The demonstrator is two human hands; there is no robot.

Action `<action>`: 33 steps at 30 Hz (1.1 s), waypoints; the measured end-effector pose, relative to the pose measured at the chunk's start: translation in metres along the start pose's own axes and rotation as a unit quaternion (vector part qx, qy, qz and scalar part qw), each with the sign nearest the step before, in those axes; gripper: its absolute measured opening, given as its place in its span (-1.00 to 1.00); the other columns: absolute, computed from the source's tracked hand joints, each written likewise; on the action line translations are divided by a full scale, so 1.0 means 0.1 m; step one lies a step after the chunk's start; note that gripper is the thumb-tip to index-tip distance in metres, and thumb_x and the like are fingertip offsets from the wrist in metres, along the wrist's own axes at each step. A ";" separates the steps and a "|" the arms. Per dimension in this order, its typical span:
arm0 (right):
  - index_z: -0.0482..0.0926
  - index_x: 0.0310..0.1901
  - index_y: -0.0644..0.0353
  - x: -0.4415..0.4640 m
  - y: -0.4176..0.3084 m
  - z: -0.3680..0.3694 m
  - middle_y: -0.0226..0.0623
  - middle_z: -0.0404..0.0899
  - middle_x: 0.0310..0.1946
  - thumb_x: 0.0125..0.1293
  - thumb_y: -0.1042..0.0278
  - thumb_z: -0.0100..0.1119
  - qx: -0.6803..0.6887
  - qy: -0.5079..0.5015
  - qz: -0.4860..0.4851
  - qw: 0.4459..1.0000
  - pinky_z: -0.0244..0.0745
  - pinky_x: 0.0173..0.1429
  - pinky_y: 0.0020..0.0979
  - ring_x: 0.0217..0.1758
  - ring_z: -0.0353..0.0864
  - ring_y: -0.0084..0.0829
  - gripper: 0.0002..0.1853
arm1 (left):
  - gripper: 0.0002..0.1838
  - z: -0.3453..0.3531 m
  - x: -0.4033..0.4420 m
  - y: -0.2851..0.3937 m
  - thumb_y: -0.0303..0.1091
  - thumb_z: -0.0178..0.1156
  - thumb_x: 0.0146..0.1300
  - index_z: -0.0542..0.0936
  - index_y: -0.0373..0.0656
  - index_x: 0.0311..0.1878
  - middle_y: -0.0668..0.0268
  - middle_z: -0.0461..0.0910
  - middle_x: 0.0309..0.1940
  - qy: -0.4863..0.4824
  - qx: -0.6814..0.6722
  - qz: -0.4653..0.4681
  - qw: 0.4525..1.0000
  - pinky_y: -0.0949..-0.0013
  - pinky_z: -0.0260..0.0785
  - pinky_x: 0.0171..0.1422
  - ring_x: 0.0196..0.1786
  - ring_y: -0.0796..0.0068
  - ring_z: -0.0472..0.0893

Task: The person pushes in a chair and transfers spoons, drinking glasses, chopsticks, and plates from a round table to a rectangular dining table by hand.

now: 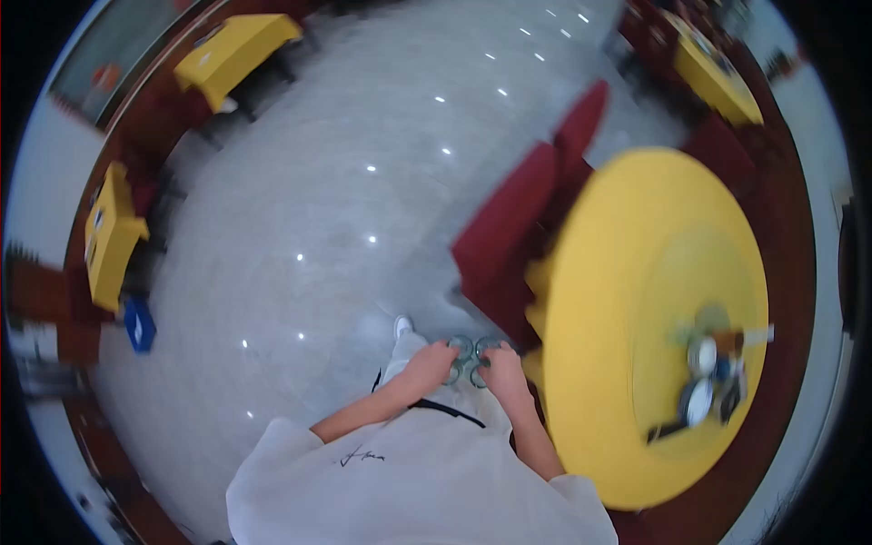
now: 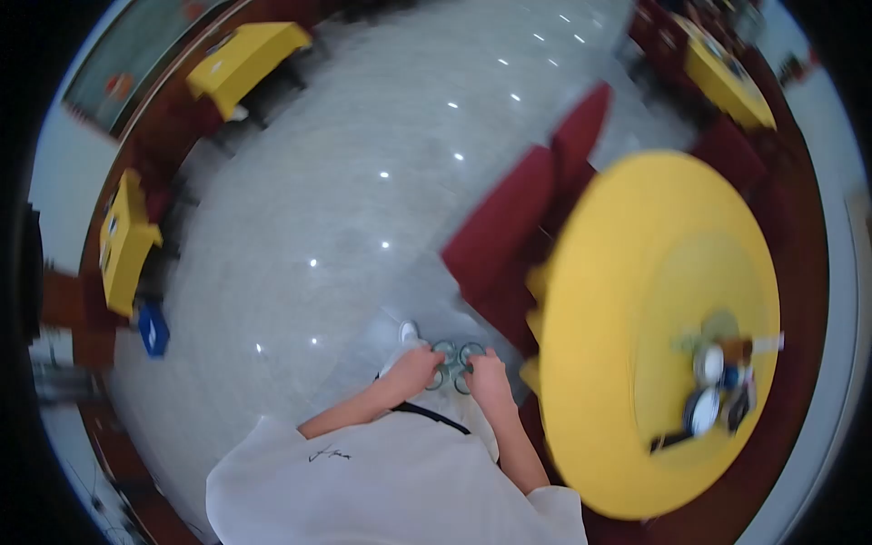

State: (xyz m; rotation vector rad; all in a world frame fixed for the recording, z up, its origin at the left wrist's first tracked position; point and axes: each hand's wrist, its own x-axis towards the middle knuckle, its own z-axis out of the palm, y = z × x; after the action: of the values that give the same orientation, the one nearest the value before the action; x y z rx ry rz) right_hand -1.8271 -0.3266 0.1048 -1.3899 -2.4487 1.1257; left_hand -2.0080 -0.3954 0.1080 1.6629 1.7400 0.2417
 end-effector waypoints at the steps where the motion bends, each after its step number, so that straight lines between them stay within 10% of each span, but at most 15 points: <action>1: 0.68 -0.28 0.30 0.24 -0.24 0.12 0.11 0.57 -0.28 -0.09 0.49 0.38 -0.016 -0.015 -0.039 0.999 0.55 0.01 -0.06 -0.14 0.61 0.09 -0.75 | -0.83 -0.13 -0.08 -0.30 -0.56 0.10 0.14 0.60 -0.27 -0.20 -0.11 0.57 -0.30 0.027 -0.010 -0.019 0.999 -0.04 0.49 -0.08 -0.18 -0.14 0.62; 14: 0.70 -0.30 0.29 3.36 -3.40 1.55 0.09 0.56 -0.29 -0.13 0.43 0.46 -0.085 -0.220 -0.220 0.947 0.55 -0.06 -0.07 -0.21 0.61 0.10 -0.72 | -0.83 -2.52 -0.60 -3.32 -0.54 0.15 0.07 0.63 -0.23 -0.24 -0.08 0.56 -0.35 0.255 -0.123 -0.206 0.937 -0.02 0.49 -0.16 -0.26 -0.12 0.61; 33: 0.67 -0.36 0.30 9.01 -6.56 1.85 0.05 0.59 -0.29 -0.04 0.42 0.41 -0.049 -0.265 -0.312 0.911 0.56 -0.01 -0.10 -0.16 0.62 0.02 -0.81 | -0.83 -6.92 1.70 -6.79 -0.49 0.23 0.06 0.66 -0.20 -0.23 -0.01 0.57 -0.30 0.321 -0.091 -0.311 0.890 0.02 0.49 -0.10 -0.20 -0.08 0.61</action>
State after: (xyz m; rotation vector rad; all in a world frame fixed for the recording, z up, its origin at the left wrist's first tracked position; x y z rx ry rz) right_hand -2.8823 0.0726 0.1706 -0.2295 -2.9944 1.3256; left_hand -2.9495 -0.1153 0.1603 0.8483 2.5448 0.6777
